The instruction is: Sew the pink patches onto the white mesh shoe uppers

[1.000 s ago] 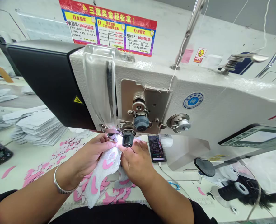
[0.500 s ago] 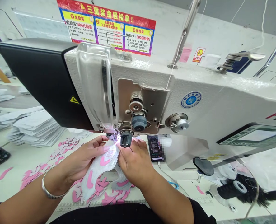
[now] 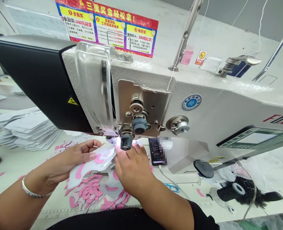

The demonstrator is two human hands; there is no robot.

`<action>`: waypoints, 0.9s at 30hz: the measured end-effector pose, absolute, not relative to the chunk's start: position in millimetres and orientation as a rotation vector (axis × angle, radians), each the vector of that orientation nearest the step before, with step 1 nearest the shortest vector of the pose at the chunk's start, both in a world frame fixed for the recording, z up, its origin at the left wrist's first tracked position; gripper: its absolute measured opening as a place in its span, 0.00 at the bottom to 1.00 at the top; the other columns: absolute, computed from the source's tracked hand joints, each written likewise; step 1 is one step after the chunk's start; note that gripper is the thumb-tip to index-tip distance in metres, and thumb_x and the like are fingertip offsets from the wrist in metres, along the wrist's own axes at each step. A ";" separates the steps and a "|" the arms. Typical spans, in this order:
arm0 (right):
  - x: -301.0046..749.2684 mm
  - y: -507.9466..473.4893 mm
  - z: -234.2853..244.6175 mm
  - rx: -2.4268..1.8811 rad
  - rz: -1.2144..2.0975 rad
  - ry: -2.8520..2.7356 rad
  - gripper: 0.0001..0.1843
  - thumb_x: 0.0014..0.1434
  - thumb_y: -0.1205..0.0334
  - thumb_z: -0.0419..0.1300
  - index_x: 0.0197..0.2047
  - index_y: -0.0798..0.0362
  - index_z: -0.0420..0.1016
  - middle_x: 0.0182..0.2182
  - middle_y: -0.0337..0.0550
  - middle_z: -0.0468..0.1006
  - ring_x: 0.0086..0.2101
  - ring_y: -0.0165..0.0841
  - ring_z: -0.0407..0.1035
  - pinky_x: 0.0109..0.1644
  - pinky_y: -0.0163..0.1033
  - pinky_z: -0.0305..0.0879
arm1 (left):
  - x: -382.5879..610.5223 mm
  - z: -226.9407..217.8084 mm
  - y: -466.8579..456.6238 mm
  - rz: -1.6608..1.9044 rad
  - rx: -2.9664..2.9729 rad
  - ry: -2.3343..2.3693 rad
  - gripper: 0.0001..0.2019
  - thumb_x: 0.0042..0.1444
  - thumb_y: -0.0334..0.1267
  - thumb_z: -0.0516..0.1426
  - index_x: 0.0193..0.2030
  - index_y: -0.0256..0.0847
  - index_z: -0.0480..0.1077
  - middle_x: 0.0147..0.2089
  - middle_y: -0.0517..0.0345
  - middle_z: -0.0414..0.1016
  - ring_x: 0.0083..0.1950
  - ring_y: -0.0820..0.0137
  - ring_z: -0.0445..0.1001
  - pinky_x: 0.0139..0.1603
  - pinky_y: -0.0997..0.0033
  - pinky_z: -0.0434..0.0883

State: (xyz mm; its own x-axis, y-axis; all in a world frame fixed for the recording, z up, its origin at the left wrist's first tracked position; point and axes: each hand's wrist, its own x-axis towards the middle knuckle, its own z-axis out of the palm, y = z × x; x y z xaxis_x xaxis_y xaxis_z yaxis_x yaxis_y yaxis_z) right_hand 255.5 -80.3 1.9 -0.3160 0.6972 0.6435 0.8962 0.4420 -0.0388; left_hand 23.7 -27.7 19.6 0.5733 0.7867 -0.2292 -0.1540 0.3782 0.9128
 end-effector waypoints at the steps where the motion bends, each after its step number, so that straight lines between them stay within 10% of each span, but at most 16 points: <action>1: 254.8 -80.7 2.0 -1.322 -0.447 -2.106 0.17 0.67 0.59 0.55 0.57 0.50 0.72 0.42 0.50 0.78 0.46 0.45 0.72 0.51 0.51 0.67 | 21.3 19.2 -24.7 0.679 1.002 0.741 0.16 0.55 0.34 0.67 0.48 0.40 0.68 0.41 0.54 0.73 0.36 0.69 0.76 0.36 0.72 0.76; 27: 270.7 -65.0 15.2 -1.361 -0.062 -2.120 0.15 0.65 0.57 0.56 0.53 0.44 0.77 0.41 0.45 0.75 0.43 0.40 0.71 0.48 0.46 0.72 | 4.7 10.3 -28.2 0.861 0.826 0.791 0.16 0.53 0.32 0.67 0.48 0.44 0.70 0.36 0.55 0.74 0.29 0.69 0.76 0.29 0.71 0.77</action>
